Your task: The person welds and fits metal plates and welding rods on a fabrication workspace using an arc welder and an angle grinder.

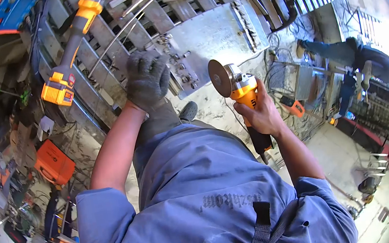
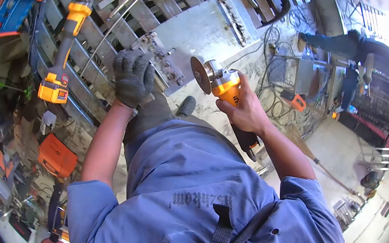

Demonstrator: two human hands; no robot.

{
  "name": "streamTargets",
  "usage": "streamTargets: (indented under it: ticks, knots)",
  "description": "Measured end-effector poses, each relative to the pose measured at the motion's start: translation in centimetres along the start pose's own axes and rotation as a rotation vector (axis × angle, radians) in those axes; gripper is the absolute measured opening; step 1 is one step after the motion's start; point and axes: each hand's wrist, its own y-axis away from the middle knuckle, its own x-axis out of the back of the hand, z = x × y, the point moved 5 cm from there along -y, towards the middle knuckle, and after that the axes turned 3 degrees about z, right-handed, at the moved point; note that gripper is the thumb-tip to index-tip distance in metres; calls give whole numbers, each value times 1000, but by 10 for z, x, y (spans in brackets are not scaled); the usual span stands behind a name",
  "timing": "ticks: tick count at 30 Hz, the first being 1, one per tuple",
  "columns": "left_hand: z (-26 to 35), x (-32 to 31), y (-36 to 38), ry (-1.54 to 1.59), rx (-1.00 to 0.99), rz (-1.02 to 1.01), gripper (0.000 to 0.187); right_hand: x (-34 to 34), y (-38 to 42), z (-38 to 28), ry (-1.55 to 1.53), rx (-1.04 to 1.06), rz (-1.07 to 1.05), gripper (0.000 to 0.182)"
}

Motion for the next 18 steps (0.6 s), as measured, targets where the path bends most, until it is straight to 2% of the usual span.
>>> streamTargets:
  ticks: [5, 10, 14, 18]
  knots:
    - [0, 6, 5, 118, -37, -42, 36, -5, -29, -60, 71, 41, -32, 98]
    - [-7, -4, 12, 70, -111, -130, 38, -10, -47, -74, 188, 34, -27, 106]
    - [-17, -6, 11, 186, -84, -144, 35, -14, -46, -108, 244, -155, -88, 109]
    - [-21, -12, 16, 263, -17, -126, 36, -18, -48, -121, 298, -196, -63, 105]
